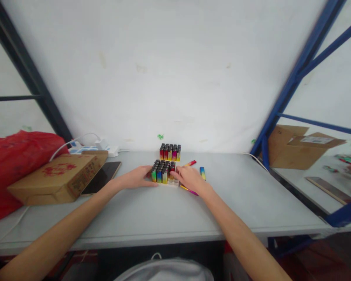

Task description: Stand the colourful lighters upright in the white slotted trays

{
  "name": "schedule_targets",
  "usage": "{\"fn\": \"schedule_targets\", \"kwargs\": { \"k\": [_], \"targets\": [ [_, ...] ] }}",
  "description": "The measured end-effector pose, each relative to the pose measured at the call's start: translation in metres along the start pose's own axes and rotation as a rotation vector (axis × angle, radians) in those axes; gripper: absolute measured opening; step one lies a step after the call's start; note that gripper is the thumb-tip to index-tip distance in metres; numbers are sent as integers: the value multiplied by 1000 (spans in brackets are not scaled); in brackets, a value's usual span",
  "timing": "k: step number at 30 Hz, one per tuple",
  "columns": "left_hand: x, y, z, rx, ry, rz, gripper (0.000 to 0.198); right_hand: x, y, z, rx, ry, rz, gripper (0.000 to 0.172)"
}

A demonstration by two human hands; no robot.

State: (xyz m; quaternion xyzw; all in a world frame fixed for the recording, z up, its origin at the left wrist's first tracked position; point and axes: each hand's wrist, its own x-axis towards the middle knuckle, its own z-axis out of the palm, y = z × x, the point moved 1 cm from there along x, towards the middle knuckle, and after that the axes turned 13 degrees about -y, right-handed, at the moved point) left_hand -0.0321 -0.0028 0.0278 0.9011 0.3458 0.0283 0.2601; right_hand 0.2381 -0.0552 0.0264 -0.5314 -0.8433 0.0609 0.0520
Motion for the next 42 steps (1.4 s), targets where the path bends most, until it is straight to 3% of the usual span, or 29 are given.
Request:
{"fn": "schedule_targets", "kwargs": {
  "k": [5, 9, 13, 18, 22, 28, 31, 37, 42],
  "targets": [
    [-1, 1, -1, -11, -10, -11, 64, -21, 46, -21, 75, 122, 158, 43],
    [-2, 3, -2, -3, -11, -26, 64, -29, 87, -15, 46, 34, 432, 36],
    [-1, 4, -3, 27, -14, -38, 62, -24, 98, -4, 50, -52, 501, 46],
    [0, 3, -2, 37, -16, -43, 63, -16, 89, -10, 130, 105, 386, 33],
    [0, 3, -2, 17, -30, -31, 65, -15, 84, -14, 431, 231, 270, 25],
    [0, 2, -2, 18, -49, -31, 68, -13, 60, -11, 1058, 363, 37, 53],
    [0, 2, -2, 16, -54, -32, 66, -13, 40, -14, 1257, 362, -61, 59],
    [0, 2, -2, 14, -42, 3, 63, -10, 15, -11, 1377, 265, 63, 58],
    [0, 0, -1, 25, -27, 8, 60, -1, 5, 3, 1246, 210, 191, 60]
  ]
}}
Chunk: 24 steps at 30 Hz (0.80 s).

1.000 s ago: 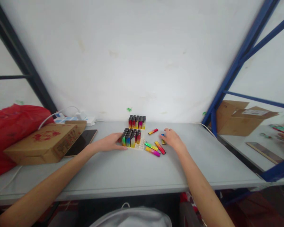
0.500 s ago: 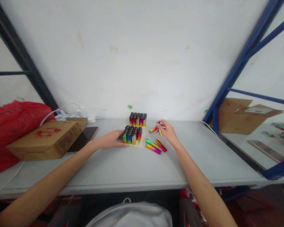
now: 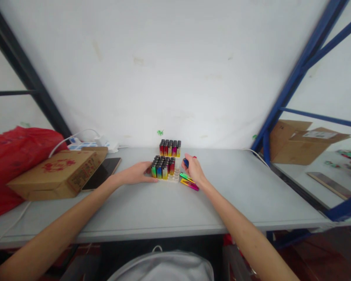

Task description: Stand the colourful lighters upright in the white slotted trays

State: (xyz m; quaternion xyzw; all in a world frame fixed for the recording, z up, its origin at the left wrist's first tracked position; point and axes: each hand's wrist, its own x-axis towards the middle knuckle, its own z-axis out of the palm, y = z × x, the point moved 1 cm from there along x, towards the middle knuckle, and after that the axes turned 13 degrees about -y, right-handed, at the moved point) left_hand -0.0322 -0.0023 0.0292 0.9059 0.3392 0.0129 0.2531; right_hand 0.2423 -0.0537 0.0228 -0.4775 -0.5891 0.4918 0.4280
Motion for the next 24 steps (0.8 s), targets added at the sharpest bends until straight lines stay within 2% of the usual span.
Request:
{"fn": "schedule_targets", "kwargs": {
  "k": [5, 8, 14, 18, 20, 24],
  "targets": [
    [0, 0, 0, -13, 14, 13, 59, -4, -2, 5, -274, 95, -156, 53],
    [0, -1, 0, -11, 7, 6, 61, -6, -5, 3, -385, 107, -212, 49],
    [2, -4, 2, -15, 17, -13, 61, -4, -3, 2, -113, 64, -116, 63],
    [1, -5, 2, -26, 23, 0, 61, -5, -4, -1, -89, -48, -207, 65],
    [1, -4, 2, -35, 21, 4, 62, -8, -7, -4, -216, -69, -276, 57],
    [0, -3, 2, -41, 20, 13, 61, -15, -16, -8, -612, -48, -485, 39]
  ]
}}
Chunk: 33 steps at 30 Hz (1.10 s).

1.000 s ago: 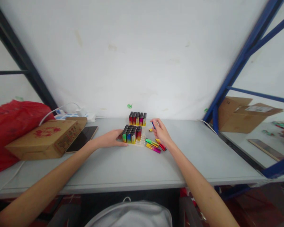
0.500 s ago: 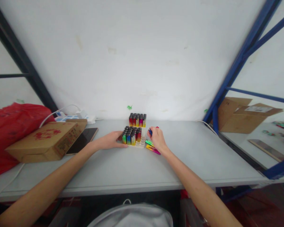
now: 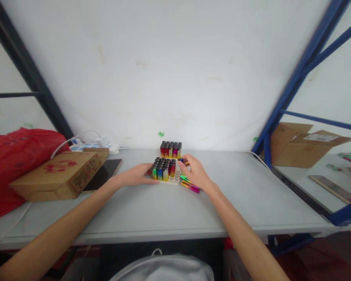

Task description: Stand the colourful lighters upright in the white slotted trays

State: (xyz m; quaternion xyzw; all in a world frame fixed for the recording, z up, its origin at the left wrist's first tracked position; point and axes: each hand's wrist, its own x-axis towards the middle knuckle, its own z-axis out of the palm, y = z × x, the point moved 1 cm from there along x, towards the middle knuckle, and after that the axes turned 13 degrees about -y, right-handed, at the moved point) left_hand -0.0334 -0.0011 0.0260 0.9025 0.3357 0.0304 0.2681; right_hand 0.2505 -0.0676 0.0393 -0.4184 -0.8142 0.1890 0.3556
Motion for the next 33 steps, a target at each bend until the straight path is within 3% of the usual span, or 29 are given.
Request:
{"fn": "schedule_targets", "kwargs": {
  "k": [3, 12, 16, 24, 29, 33],
  "targets": [
    [1, -1, 0, 14, 0, -11, 61, -1, -4, -1, -177, -19, -91, 37],
    [0, 2, -1, -7, -9, 2, 62, 1, 1, 16, -61, -167, 19, 34],
    [0, 3, -1, -4, -4, -17, 63, 2, 5, 16, -112, -249, 25, 30],
    [-2, 9, -3, -8, -15, -28, 65, 6, 4, 15, -294, -263, 38, 20],
    [-2, 9, -3, 5, -16, -25, 64, 7, -1, 19, -384, -247, 156, 30],
    [-2, 8, -3, 10, -21, -14, 63, 1, 6, 1, -380, -191, 164, 48]
  ]
}}
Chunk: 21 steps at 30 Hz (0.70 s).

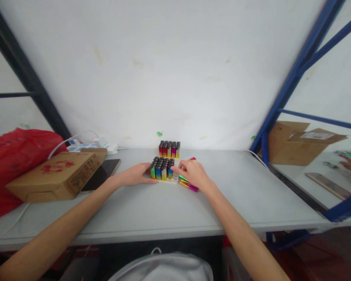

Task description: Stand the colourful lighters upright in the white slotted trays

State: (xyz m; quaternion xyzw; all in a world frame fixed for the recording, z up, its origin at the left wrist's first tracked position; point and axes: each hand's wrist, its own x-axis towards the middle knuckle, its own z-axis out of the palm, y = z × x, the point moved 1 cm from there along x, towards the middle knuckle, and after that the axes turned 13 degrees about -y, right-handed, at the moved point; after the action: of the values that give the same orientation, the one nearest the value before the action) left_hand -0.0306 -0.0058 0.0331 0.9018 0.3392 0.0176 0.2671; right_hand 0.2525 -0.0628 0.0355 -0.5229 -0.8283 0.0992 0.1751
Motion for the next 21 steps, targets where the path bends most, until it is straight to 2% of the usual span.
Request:
{"fn": "schedule_targets", "kwargs": {
  "k": [2, 4, 6, 8, 14, 17, 21],
  "targets": [
    [1, -2, 0, 7, -2, -12, 63, -4, 16, -9, -22, 90, 44, 52],
    [1, -3, 1, 7, 1, -24, 63, -7, 33, -16, -47, 152, 113, 47],
    [1, -5, 1, -2, 12, -20, 63, -8, 48, -21, -43, 157, 147, 35],
    [1, -5, 1, -12, 21, -9, 63, -9, 56, -22, -22, 122, 121, 25],
    [3, -11, 4, -8, 21, 12, 64, -10, 48, -12, 35, -89, -74, 19],
    [4, -13, 5, -7, 23, 19, 63, -7, 40, 1, -30, -158, -70, 21],
    [4, -10, 4, -15, 13, 12, 64, -1, 33, 11, -64, -199, -39, 10]
  ]
}}
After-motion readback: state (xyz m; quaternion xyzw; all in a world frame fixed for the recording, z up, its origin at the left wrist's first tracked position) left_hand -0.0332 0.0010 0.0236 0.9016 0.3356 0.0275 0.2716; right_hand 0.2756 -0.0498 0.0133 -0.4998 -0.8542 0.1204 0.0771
